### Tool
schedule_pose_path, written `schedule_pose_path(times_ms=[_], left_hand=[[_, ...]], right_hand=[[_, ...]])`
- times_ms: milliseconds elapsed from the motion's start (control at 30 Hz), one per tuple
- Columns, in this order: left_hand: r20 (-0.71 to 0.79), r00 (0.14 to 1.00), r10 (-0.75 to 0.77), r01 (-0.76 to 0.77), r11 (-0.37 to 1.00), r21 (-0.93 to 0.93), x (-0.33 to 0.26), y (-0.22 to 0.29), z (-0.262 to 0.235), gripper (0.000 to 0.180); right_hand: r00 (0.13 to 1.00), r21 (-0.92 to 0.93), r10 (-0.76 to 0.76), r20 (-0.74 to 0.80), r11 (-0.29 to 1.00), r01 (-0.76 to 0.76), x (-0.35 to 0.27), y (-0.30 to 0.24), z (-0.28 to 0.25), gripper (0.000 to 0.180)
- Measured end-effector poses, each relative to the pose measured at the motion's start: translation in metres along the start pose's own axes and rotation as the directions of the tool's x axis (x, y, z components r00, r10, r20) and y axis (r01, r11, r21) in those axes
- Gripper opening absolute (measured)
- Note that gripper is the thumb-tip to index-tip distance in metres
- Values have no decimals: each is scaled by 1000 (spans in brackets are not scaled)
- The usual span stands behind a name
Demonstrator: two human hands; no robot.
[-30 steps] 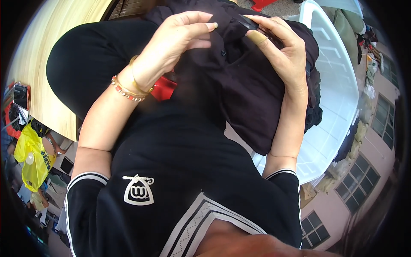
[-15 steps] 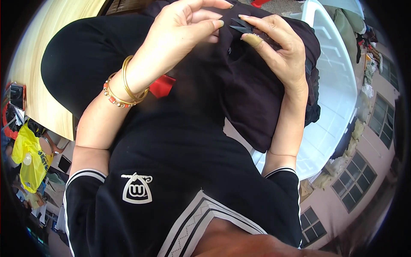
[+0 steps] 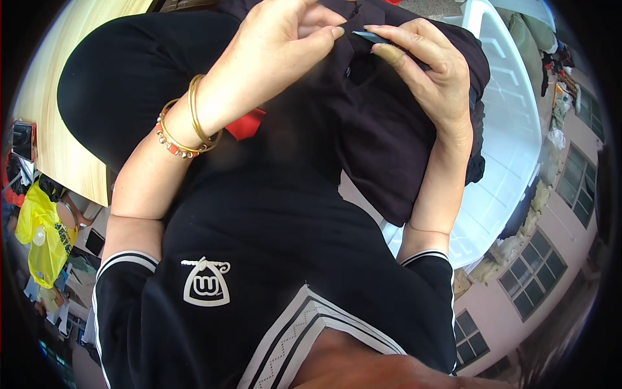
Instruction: The person is inspecting black fabric garments and using a small hand clipper to trim away loose threads.
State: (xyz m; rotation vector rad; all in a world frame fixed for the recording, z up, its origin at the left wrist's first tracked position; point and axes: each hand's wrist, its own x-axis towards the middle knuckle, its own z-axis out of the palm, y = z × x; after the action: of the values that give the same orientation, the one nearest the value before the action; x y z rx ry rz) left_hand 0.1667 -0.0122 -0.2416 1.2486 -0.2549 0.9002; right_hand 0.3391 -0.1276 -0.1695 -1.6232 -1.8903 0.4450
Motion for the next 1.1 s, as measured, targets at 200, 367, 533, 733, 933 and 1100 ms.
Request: schedule_pose_path(times_ms=[200, 367, 533, 733, 933, 1100], left_hand=[[-287, 653, -701, 698, 704, -132, 5, 34, 8, 32], [-294, 897, -330, 393, 294, 871, 2, 40, 12, 23], [-158, 815, -557, 443, 425, 789, -13, 30, 29, 22], [-151, 665, -732, 502, 288, 816, -10, 23, 24, 22], [-150, 496, -855, 860, 460, 219, -21, 27, 15, 17], [-301, 543, -784, 746, 615, -255, -31, 25, 21, 14]], right_hand=[[995, -64, 2, -100, 998, -8, -1, 2, 1, 24], [983, -25, 90, -158, 995, -95, -2, -6, -7, 23], [969, 38, 152, -195, 988, -147, 7, -18, -7, 25], [969, 84, 180, -171, 982, -167, 2, -16, -10, 25], [967, 135, 215, -137, 971, -197, -3, -12, -8, 23], [936, 298, 345, -73, 903, -309, -1, -39, -6, 24]])
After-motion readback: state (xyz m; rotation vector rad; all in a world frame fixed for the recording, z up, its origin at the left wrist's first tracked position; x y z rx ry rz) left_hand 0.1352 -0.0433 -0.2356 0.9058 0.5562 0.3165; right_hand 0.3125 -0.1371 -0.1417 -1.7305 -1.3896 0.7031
